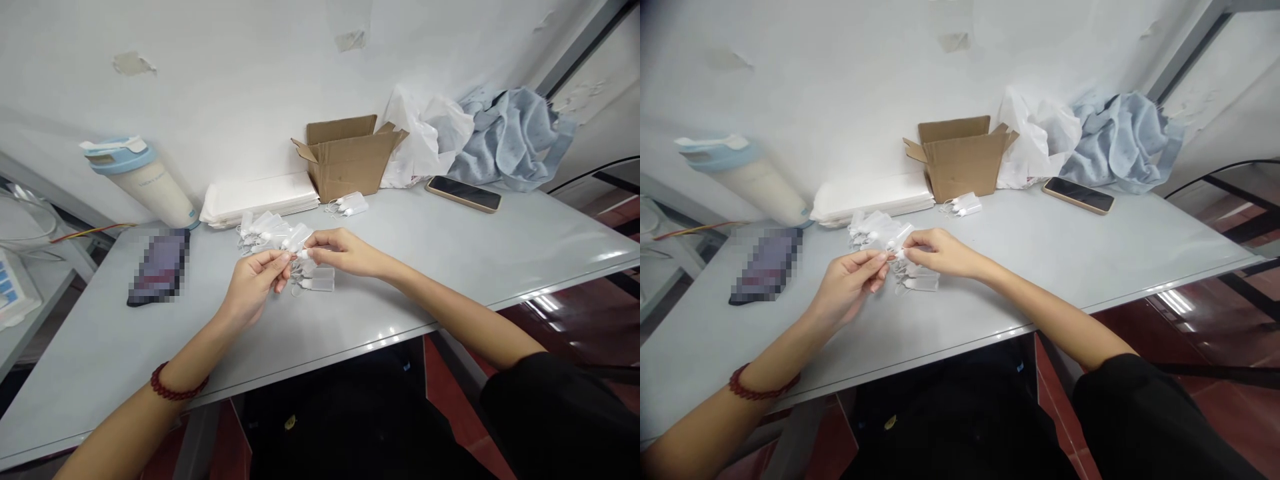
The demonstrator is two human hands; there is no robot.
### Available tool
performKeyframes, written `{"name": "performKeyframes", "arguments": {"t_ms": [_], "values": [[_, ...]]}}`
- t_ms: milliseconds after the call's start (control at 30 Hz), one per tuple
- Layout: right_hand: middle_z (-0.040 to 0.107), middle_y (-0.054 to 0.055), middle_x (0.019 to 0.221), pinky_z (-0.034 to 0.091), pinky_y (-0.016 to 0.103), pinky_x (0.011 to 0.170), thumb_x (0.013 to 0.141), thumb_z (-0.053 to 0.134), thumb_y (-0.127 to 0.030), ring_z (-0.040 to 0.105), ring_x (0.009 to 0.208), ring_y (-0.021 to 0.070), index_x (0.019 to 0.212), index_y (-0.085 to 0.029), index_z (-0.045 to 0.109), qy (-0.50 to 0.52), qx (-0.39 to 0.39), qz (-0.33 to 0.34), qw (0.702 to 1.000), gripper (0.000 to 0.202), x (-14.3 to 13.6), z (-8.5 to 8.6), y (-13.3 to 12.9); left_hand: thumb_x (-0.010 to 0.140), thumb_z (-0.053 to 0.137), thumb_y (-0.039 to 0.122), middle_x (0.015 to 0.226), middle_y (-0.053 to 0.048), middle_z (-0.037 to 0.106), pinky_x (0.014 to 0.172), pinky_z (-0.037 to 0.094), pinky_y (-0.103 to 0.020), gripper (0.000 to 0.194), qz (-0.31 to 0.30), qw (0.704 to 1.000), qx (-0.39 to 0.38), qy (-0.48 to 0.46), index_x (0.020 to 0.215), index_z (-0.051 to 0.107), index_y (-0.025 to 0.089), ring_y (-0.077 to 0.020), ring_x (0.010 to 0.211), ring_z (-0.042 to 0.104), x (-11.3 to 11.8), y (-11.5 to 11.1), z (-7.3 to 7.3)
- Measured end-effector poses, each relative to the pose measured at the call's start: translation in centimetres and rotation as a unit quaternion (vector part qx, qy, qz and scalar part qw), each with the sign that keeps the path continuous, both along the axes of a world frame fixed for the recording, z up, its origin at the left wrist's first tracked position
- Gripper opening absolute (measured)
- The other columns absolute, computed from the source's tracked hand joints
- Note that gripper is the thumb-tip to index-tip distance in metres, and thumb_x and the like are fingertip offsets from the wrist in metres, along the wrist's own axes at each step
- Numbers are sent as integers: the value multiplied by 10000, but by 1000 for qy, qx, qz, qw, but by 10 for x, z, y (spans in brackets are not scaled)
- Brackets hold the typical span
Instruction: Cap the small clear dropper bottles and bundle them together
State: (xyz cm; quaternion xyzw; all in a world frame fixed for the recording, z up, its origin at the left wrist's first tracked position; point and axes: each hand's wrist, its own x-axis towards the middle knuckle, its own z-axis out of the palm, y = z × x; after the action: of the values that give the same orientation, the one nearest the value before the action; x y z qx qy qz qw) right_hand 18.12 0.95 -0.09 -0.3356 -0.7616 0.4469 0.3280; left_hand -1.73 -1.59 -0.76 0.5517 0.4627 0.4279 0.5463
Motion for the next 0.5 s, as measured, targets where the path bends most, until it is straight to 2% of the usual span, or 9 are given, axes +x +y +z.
{"name": "performKeyframes", "arguments": {"t_ms": [300,500], "values": [[622,27,777,415,266,700,876,501,-253,525,720,124,849,-127,626,-15,9,10,1000,180,-3,-1,-3,831,630,296,577,27,558,458,357,-218,201,20,994,68,82,678,635,165,-65,431,443,1,-6,-3],[625,29,755,404,257,666,892,497,-271,525,697,123,838,-117,631,-39,19,16,999,212,-5,-1,-5,844,608,271,561,25,554,456,374,-208,239,13,990,82,112,631,603,164,-65,432,454,1,-8,-1]]}}
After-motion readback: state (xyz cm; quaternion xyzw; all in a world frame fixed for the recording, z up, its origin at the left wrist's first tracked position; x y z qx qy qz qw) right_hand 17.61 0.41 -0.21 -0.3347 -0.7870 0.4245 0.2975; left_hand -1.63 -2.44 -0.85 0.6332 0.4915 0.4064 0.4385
